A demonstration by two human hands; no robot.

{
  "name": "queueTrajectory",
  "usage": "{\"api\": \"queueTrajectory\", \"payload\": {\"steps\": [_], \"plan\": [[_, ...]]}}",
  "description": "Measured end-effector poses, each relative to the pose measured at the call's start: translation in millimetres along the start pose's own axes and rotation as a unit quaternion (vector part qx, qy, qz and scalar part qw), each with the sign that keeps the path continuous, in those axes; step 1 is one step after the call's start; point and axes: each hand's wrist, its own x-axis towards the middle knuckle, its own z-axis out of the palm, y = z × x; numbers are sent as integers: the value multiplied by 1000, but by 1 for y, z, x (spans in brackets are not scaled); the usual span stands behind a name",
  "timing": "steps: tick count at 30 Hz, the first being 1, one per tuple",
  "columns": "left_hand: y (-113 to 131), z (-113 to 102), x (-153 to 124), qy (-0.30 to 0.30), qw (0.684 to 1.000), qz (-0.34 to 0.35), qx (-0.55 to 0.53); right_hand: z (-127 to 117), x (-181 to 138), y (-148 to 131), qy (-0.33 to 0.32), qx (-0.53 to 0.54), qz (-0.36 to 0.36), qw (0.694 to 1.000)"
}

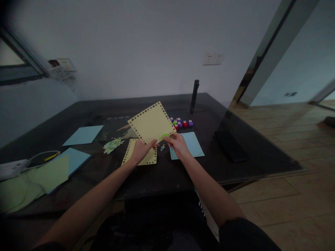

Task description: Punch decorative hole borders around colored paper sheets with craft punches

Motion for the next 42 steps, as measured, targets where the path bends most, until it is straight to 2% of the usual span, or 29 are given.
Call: {"api": "queueTrajectory", "payload": {"steps": [16,27,34,42], "plan": [[-4,-3,4,9,1000,10,-3,4,-5,-5,-13,-2,1,1000],[-5,-5,5,31,999,13,-31,5,-6,-5,-22,22,55,998],[-3,-9,8,52,998,12,-18,1,-6,-10,-57,-2,60,997],[-4,-13,9,58,998,20,-7,-1,-4,-11,-58,52,93,993]]}}
